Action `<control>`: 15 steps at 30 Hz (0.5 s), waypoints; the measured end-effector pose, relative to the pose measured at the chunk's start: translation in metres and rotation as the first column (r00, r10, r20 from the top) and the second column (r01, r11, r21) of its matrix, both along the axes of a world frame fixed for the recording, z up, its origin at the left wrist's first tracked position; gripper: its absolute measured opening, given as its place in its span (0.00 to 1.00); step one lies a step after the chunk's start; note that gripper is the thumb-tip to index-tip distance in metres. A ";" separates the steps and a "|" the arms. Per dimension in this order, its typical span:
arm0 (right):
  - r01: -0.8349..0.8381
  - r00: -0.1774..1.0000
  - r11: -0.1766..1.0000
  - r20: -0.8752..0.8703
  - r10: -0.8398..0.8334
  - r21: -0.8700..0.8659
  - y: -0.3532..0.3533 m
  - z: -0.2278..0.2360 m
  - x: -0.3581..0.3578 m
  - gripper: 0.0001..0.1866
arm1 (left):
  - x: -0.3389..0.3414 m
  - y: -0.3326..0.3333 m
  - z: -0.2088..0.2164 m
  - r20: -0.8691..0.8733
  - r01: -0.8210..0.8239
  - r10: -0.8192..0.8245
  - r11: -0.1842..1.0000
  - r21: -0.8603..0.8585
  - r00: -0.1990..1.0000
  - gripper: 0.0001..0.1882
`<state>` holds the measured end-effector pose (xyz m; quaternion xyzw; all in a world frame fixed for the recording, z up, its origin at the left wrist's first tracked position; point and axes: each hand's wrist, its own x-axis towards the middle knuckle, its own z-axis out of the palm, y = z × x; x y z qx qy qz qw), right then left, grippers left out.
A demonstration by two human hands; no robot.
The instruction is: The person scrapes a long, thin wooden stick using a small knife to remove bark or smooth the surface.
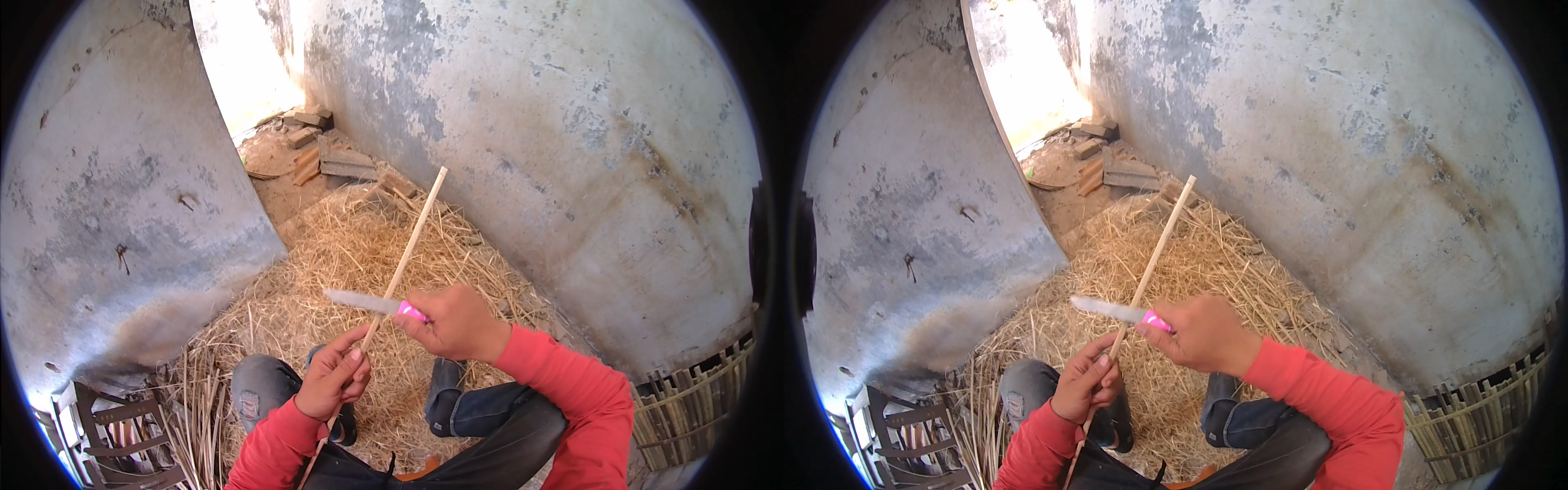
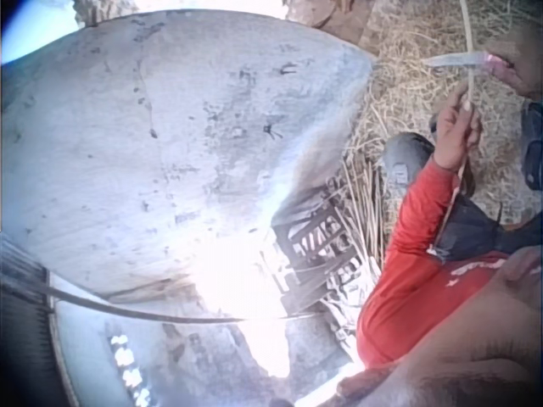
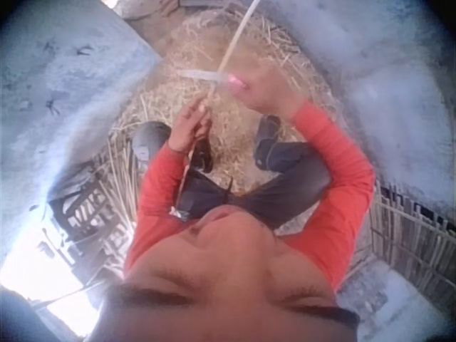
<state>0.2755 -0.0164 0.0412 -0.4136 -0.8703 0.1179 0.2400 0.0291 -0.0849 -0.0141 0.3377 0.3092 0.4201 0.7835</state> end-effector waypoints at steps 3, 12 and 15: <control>-0.064 0.997 0.998 -0.030 0.065 0.013 -0.013 -0.010 -0.009 0.22 | -0.003 -0.003 -0.002 0.055 0.017 -0.015 0.999 -0.047 0.998 0.20; 0.217 0.974 0.971 -0.089 -0.208 0.097 0.033 -0.013 0.020 0.23 | -0.025 -0.009 -0.004 0.149 0.137 -0.117 0.982 -0.128 0.982 0.20; 0.338 0.941 0.934 -0.006 -0.340 0.113 0.046 -0.025 0.024 0.25 | -0.023 -0.007 -0.008 0.144 0.113 -0.091 0.981 -0.155 0.985 0.20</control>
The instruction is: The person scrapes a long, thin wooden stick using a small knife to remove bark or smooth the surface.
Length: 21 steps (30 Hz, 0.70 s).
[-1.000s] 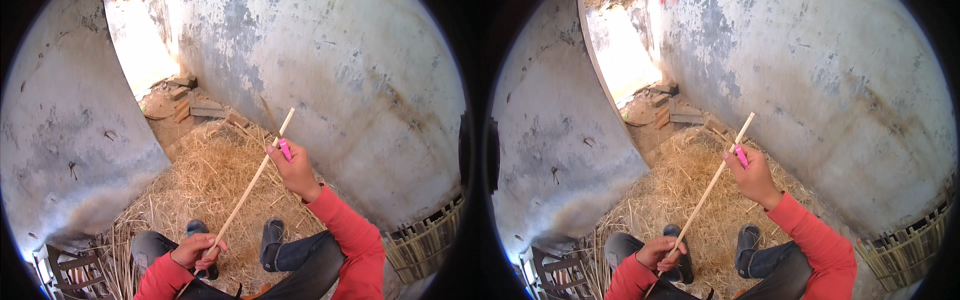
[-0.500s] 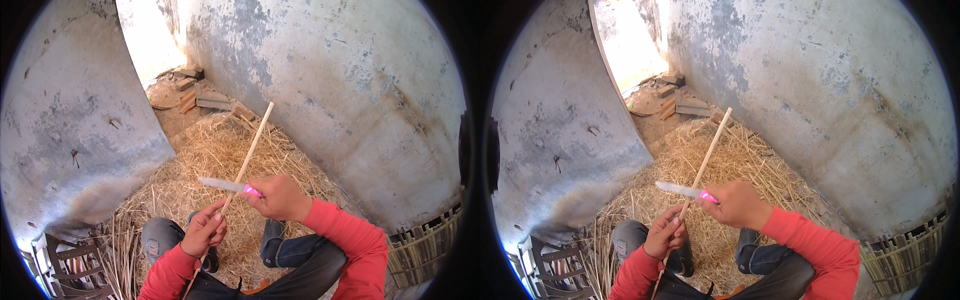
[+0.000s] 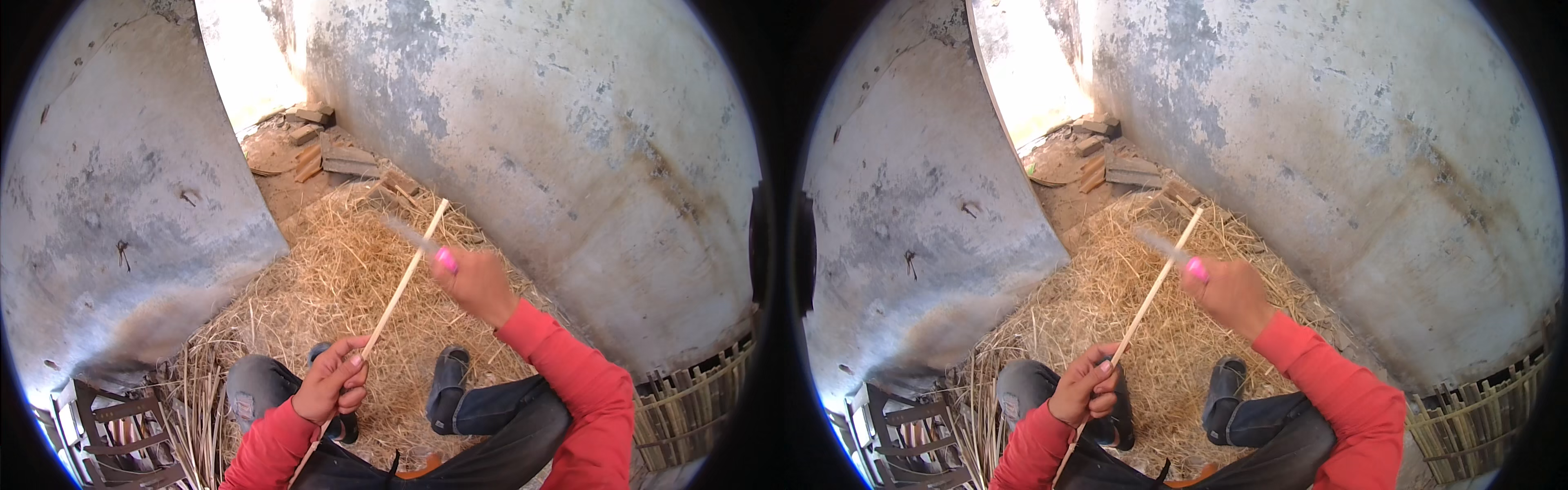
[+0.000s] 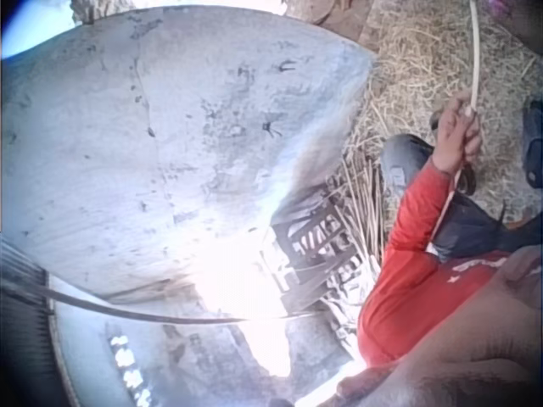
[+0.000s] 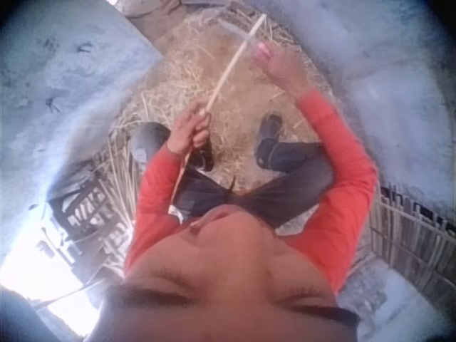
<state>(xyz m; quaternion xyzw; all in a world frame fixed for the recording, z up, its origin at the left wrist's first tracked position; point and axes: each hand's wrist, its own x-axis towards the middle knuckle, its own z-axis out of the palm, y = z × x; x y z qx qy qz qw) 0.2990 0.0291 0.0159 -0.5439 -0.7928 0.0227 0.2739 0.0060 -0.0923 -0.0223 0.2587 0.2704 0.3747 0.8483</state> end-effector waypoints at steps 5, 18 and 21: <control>0.406 0.901 0.899 -0.239 -0.363 0.166 0.059 0.018 0.119 0.29 | -0.003 -0.024 0.019 0.020 0.101 -0.103 0.993 0.067 0.995 0.17; -0.088 0.976 0.995 -0.194 0.095 0.042 -0.034 0.032 0.005 0.19 | 0.003 -0.012 0.001 -0.026 0.006 -0.003 0.994 0.107 1.000 0.20; -0.259 0.965 0.966 -0.039 0.259 0.001 -0.058 0.015 -0.025 0.18 | 0.007 -0.009 0.001 -0.080 0.005 0.006 0.991 0.137 0.997 0.19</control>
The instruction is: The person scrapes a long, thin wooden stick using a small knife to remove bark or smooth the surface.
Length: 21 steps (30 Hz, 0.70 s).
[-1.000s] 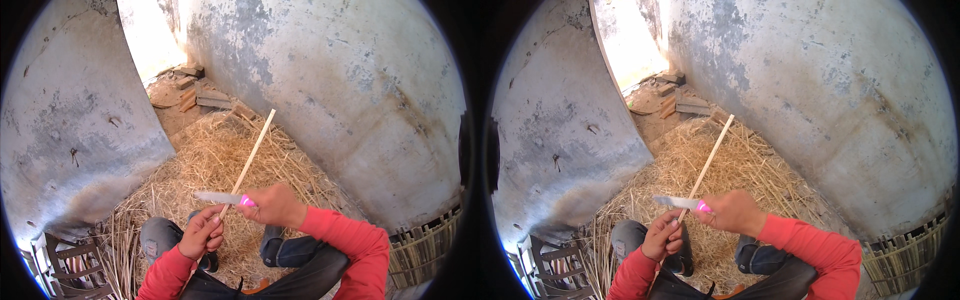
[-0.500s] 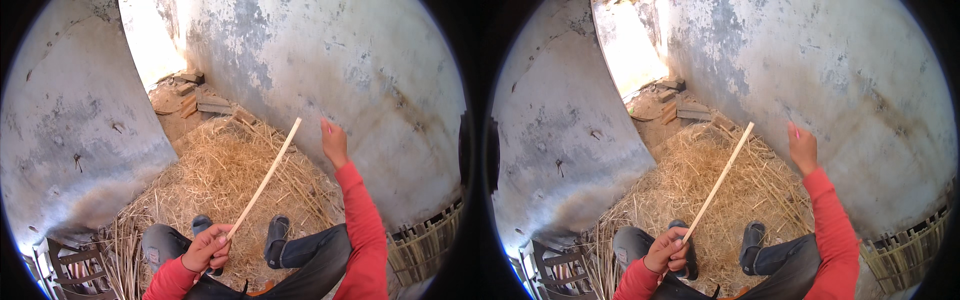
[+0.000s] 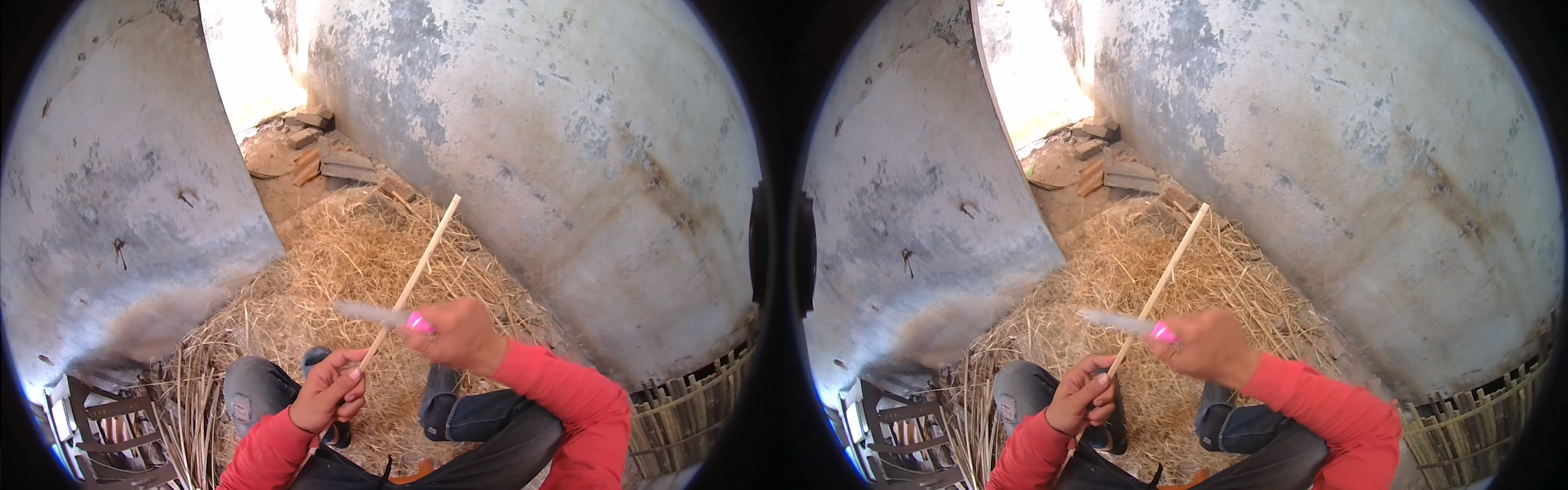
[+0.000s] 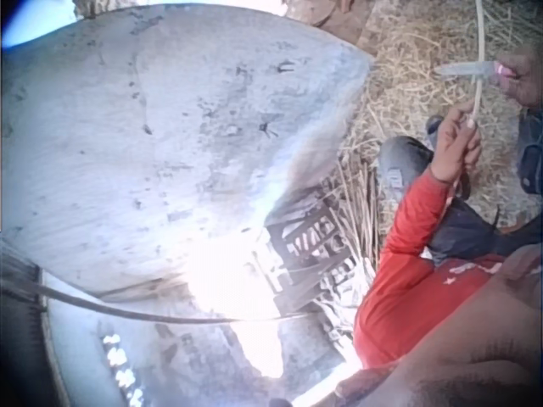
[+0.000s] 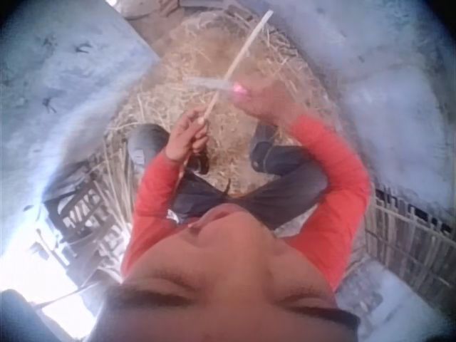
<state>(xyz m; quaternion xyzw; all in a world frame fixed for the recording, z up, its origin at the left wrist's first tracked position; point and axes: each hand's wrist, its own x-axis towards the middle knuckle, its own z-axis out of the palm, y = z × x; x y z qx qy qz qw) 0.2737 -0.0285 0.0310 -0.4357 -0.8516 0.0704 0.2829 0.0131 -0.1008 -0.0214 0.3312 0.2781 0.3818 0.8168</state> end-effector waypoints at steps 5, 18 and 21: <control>-0.005 1.000 0.998 0.003 0.005 0.062 0.013 -0.001 -0.008 0.20 | -0.005 0.000 0.004 -0.009 -0.087 0.087 0.996 -0.033 0.996 0.17; 0.044 0.998 0.982 0.029 -0.050 0.184 0.027 -0.010 0.007 0.24 | -0.012 -0.001 0.007 0.050 -0.036 0.042 0.993 -0.111 0.998 0.17; 0.333 0.939 0.942 -0.100 -0.328 0.044 0.069 -0.006 0.052 0.22 | -0.011 0.001 0.007 0.103 -0.020 0.035 0.990 -0.139 0.994 0.17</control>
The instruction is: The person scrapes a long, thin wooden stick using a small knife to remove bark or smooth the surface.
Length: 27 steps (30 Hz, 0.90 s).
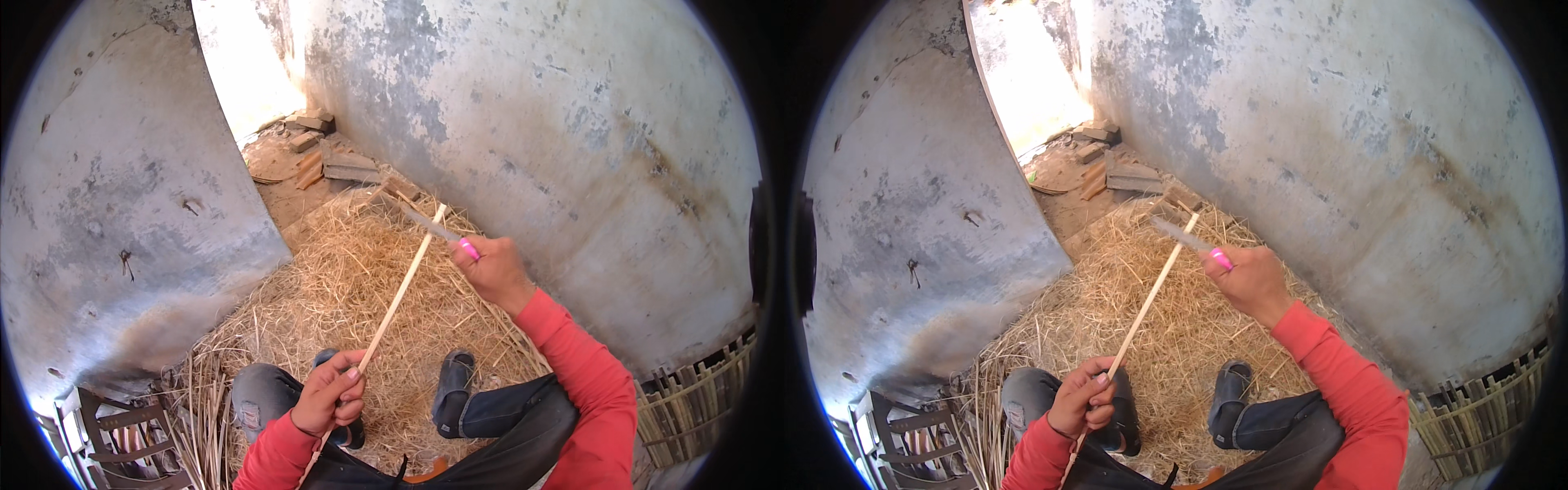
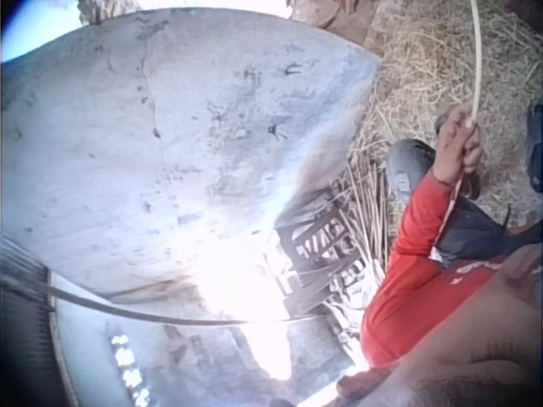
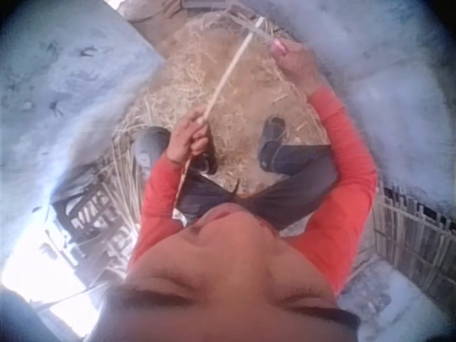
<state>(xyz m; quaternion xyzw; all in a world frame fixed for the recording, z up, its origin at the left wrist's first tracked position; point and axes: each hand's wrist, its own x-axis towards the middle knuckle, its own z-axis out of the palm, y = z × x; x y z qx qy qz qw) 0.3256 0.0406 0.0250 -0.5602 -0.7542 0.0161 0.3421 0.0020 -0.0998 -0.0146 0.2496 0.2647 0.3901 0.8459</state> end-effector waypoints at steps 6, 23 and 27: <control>-0.404 0.911 0.912 0.058 0.408 -0.068 -0.050 -0.001 -0.043 0.21 | -0.007 0.004 -0.001 0.062 0.084 -0.079 0.993 -0.085 0.995 0.20; 0.009 0.810 0.985 -0.576 -0.107 -0.170 0.011 0.012 0.048 0.27 | -0.002 0.003 -0.009 0.031 0.092 -0.092 0.996 -0.016 0.995 0.20; 0.043 0.875 0.999 -0.483 -0.038 0.000 -0.009 0.035 0.005 0.18 | 0.012 -0.003 -0.009 -0.244 0.033 -0.008 0.994 0.101 0.970 0.17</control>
